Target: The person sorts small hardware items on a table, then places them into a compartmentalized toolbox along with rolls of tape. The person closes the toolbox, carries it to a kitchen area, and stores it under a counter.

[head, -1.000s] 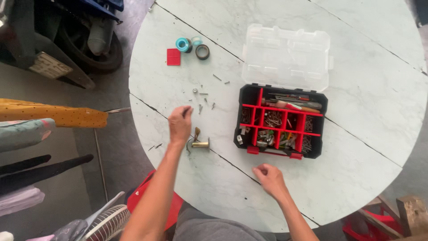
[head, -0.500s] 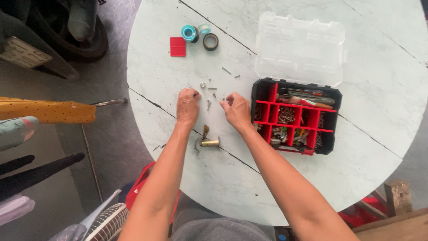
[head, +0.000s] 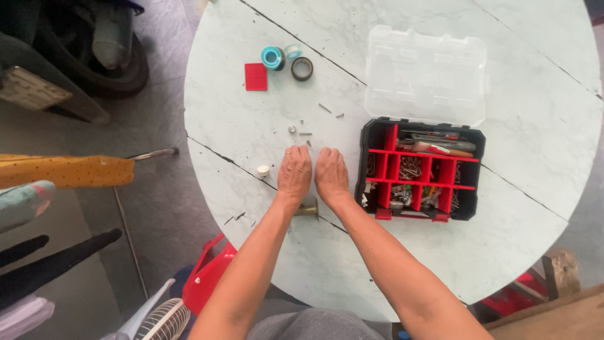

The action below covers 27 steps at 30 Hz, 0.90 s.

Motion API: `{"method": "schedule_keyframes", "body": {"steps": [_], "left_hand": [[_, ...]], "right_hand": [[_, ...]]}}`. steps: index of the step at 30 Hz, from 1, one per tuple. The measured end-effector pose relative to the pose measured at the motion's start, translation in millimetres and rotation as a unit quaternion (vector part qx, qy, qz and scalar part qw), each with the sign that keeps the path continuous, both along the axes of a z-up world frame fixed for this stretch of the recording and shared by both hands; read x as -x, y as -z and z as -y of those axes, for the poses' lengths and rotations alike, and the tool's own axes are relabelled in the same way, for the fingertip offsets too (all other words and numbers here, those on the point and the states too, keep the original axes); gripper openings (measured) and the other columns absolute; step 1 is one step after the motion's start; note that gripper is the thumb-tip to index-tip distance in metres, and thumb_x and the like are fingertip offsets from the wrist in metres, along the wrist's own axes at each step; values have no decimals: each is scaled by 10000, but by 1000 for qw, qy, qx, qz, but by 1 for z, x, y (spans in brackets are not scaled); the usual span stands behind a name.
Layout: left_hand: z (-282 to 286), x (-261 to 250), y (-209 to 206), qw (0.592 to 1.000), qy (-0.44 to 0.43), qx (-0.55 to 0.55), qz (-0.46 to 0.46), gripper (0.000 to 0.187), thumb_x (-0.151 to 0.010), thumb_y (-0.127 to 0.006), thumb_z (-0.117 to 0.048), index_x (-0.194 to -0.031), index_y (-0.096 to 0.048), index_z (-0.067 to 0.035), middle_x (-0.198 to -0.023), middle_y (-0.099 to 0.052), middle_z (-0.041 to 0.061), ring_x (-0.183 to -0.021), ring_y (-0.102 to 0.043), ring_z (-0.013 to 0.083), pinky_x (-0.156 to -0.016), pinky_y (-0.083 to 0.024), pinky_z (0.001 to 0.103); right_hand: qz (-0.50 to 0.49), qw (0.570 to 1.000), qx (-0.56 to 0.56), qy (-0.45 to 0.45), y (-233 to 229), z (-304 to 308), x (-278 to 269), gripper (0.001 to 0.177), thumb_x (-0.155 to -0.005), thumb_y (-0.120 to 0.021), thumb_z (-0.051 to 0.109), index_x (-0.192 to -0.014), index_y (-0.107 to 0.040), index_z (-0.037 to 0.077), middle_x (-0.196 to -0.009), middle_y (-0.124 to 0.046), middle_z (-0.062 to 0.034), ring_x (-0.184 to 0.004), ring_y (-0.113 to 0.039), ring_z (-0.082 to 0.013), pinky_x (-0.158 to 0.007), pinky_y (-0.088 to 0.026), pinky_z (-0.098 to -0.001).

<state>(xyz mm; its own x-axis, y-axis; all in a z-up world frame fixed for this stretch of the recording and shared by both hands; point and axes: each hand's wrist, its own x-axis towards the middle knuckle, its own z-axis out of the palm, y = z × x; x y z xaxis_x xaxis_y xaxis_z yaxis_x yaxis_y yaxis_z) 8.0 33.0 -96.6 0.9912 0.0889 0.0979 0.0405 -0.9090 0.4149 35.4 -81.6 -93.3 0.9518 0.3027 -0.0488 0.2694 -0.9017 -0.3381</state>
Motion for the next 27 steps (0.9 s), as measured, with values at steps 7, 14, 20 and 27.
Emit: {"method": "schedule_keyframes", "body": {"steps": [7,14,20,27], "left_hand": [[-9,-8,5,998,-20,63,-22,223,-799,-665,-26,-997,-564,-6,-938,-658,215,-940,-654,386,-793,-547,456],[-20,-15,-12,987,-45,133,-75,368,-832,-669,-40,-1147,-487,17,-845,-680,266,-817,-681,440,-754,-542,502],[-19,-12,-51,964,-82,224,-120,480,-842,-689,-51,-1223,-409,28,-768,-699,183,-736,-706,368,-729,-551,456],[34,-12,-77,933,-67,351,-34,450,-815,-744,-37,-1139,-435,7,-764,-683,104,-681,-716,201,-604,-604,325]], "right_hand": [[-25,999,-40,-5,-4,8,11,178,-900,-552,13,-1073,-531,-26,-1033,-594,-271,-996,-601,-425,-857,-509,-486],[-13,958,-225,178,-93,104,17,179,-954,-625,176,-1045,-648,24,-918,-721,-184,-843,-710,-342,-762,-548,-434],[-8,949,-220,225,-115,202,-11,236,-960,-667,187,-1064,-617,-18,-908,-735,-141,-823,-730,-242,-743,-578,-372],[-66,946,-211,236,-111,217,-5,218,-935,-710,238,-1016,-729,37,-910,-771,-106,-840,-746,-197,-778,-573,-328]]}}
